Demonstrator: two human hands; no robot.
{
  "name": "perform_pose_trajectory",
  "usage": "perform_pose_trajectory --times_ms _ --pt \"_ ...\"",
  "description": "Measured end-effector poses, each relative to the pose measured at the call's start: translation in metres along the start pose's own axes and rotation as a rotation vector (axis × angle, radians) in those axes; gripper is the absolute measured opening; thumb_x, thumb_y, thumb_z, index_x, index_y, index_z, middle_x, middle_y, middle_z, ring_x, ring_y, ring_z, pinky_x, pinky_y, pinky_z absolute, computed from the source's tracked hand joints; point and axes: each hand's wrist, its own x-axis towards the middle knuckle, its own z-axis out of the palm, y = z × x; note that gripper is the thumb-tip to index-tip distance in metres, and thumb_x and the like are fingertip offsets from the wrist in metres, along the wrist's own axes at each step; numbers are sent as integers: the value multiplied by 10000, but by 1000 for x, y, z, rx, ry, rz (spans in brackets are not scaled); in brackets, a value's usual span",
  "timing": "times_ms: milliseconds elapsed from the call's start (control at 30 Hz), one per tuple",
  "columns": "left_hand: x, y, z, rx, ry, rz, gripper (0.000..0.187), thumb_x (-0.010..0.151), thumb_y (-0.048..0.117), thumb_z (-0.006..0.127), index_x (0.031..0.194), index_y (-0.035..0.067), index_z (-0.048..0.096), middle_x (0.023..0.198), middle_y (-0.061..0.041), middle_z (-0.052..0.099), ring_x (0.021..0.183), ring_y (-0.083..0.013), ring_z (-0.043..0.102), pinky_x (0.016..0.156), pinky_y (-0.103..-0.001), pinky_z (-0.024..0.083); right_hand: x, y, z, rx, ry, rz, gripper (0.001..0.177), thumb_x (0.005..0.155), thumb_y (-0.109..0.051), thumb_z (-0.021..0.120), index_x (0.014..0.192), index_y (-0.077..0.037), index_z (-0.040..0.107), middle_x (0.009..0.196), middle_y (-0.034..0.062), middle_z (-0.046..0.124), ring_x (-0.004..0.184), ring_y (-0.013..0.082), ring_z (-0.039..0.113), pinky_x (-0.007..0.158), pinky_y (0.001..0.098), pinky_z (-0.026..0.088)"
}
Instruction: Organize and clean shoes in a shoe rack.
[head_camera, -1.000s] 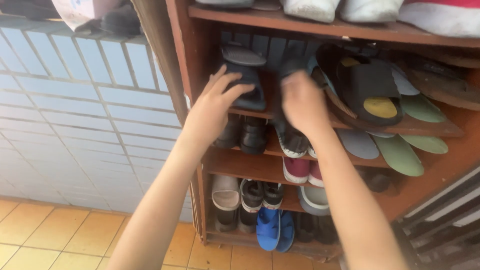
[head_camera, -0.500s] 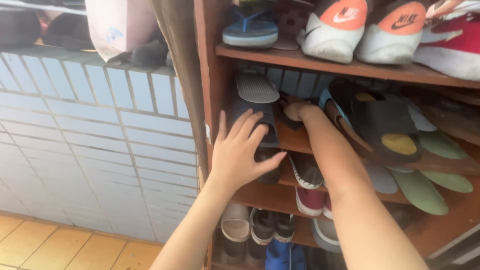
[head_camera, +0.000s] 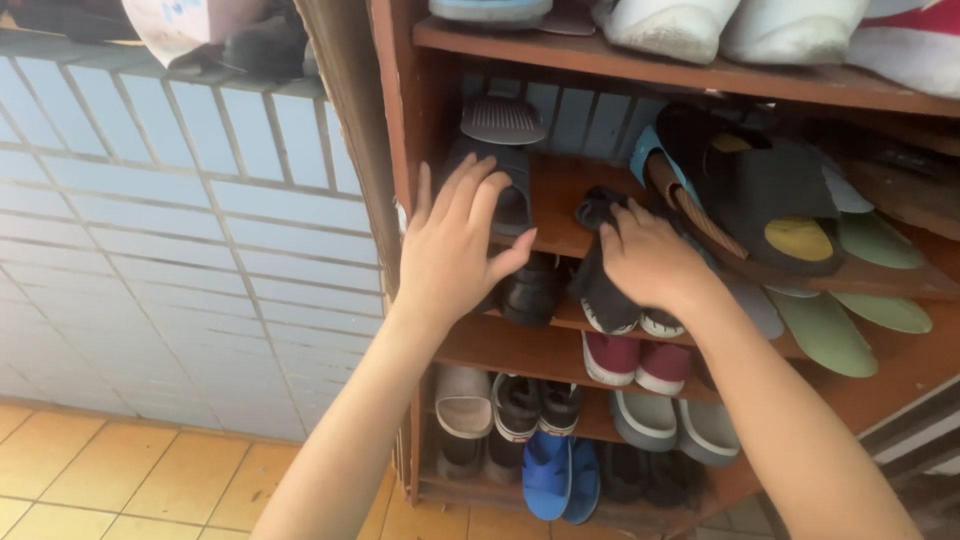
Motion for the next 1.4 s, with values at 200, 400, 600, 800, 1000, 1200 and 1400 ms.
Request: perform_pose_trajectory --times_ms 200,400,600,800,1000,1200,1400 --pt "2 11 -11 -90 -27 -61 519 927 289 731 1350 60 536 1503 -182 502 1458 -378 450 1211 -611 318 143 -6 12 -20 -246 94 690 1061 -446 279 1651 -144 90 1726 104 -29 1584 332 62 1285 441 128" --pt "-3 24 -20 -174 2 -104 391 940 142 697 1302 54 577 1500 -170 517 1478 -397 419 1214 -627 308 166 -3 39 -9 -161 -206 654 1059 -486 319 1612 -136 331 1700 136 240 1579 345 212 1294 489 148" --pt "20 79 5 -201 96 2 327 931 77 682 1253 55 629 1481 -152 523 1497 -396 435 1247 -590 366 -7 -45 -40 29 -78 -269 539 1030 -399 392 1481 -120 493 1542 134 489 1422 327 449 1156 458 366" --pt "47 163 58 -383 -166 106 588 825 181 803 1360 150 562 1428 -90 547 1375 -332 535 1146 -508 471 -38 1 24 157 813 -489 303 1038 -231 579 1228 -5 649 1215 196 691 1144 367 672 1045 467 495" --pt "71 192 121 -27 -110 308 1006 493 301 917 1404 334 492 1524 -92 439 1391 -374 420 1084 -677 379 -20 0 31 306 893 -411 260 1000 -187 589 1052 2 760 1116 189 762 1044 393 717 1034 468 518" --pt "83 188 145 -50 -218 443 804 571 379 935 1274 261 564 1502 6 493 1481 -285 392 1193 -679 327 -21 9 31 291 841 -403 296 988 -218 592 1085 0 768 1162 198 754 1097 393 701 1061 468 494" --pt "105 164 133 -45 -66 482 633 666 362 923 1186 196 603 1480 -25 517 1470 -355 380 1110 -637 471 -30 14 9 258 761 -395 336 973 -282 612 1066 12 744 1100 203 739 1051 370 683 940 490 505"
